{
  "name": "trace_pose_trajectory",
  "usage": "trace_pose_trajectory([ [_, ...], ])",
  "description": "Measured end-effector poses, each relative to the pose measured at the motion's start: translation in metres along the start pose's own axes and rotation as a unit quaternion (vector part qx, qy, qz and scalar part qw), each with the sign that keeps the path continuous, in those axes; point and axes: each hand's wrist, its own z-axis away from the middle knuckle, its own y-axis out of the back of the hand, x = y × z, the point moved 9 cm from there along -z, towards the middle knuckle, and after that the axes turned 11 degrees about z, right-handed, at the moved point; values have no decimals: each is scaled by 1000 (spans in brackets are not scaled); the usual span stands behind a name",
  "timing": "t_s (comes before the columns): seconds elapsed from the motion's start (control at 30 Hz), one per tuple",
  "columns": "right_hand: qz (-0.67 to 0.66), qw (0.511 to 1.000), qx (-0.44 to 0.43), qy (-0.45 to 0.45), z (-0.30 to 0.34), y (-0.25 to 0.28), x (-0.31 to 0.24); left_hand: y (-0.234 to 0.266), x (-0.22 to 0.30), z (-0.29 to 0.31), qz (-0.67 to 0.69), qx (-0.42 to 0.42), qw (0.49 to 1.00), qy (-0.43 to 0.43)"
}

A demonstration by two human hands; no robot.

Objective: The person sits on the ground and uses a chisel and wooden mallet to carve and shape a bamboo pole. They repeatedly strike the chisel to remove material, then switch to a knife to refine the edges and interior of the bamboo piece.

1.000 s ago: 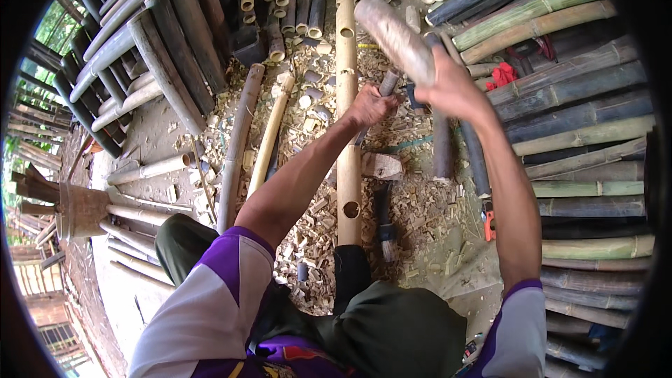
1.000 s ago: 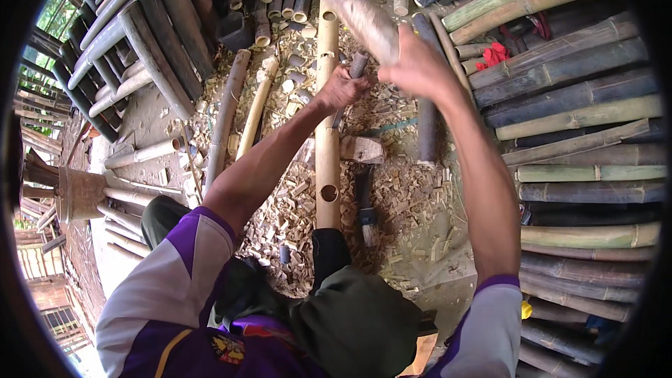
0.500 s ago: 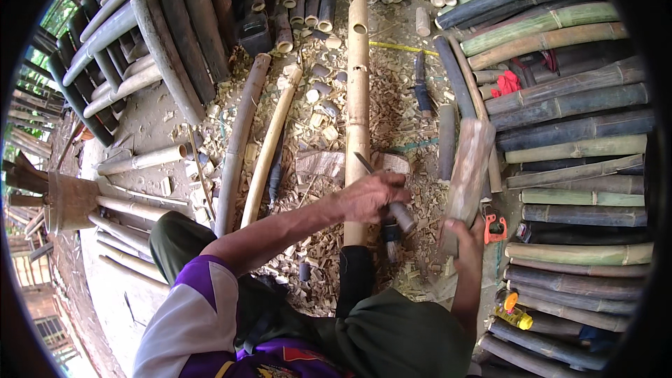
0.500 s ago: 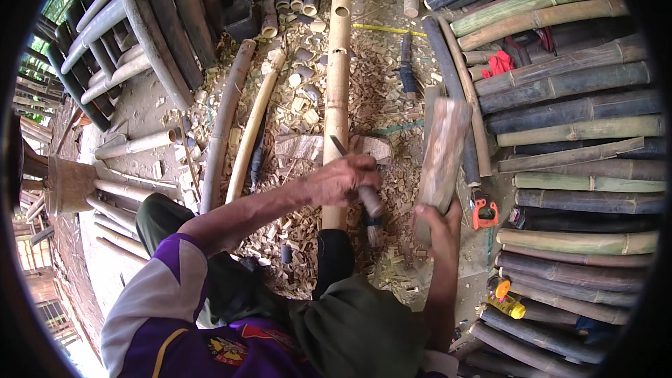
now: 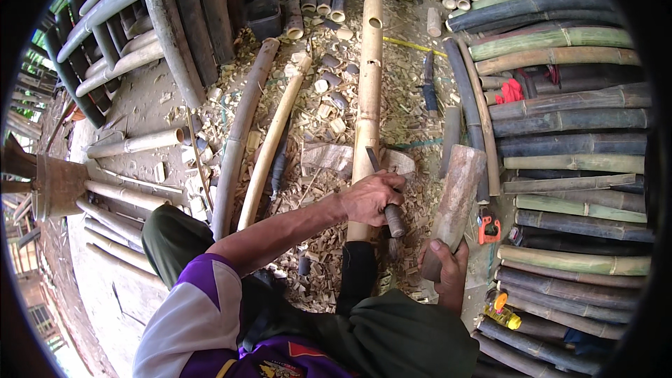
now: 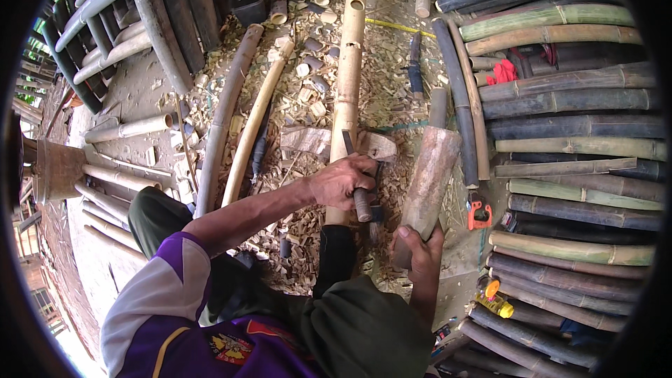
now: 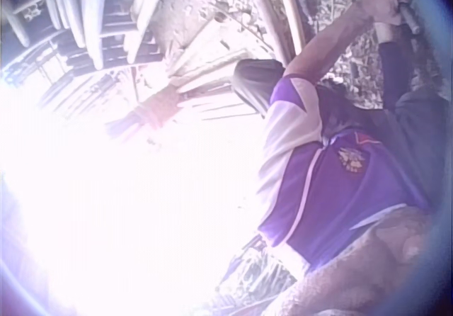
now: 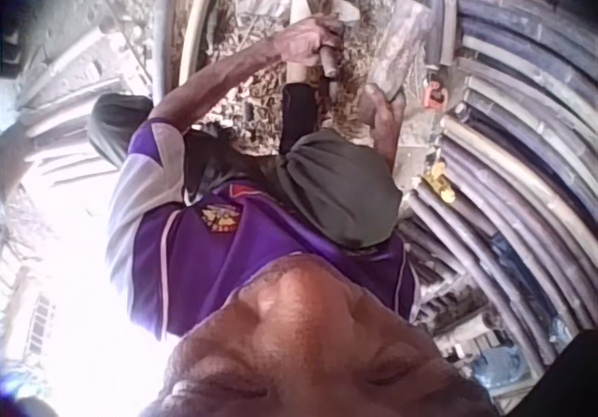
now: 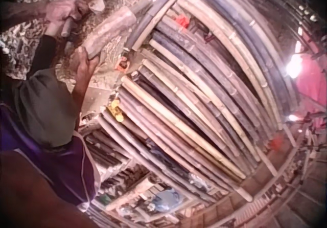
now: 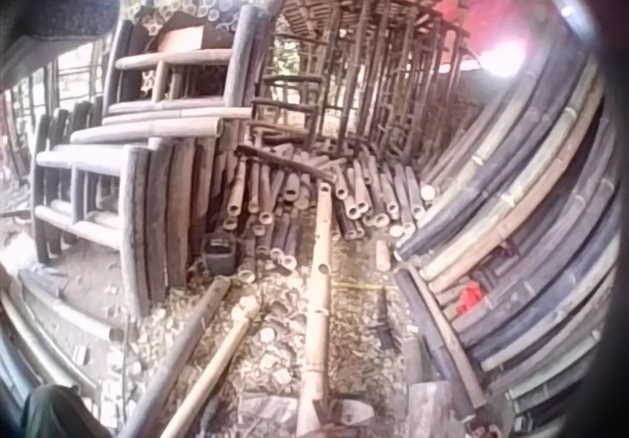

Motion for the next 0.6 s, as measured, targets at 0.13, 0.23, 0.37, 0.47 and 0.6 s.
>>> trace_pose_trajectory([
  [0.13,10,1000,18,12,5,-2,-16,8,2,-4,28,36,999,-6],
  [0.23,43,988,131,66,23,11,-57,21,-6,-18,71,80,993,40],
  [0.37,196,900,194,337,49,22,-129,43,-11,-29,65,158,983,70],
  [0.47,563,689,308,337,54,-47,-133,40,-12,-48,56,138,984,93],
  [0.6,162,971,55,167,7,-36,-78,31,-14,-41,34,143,984,104],
])
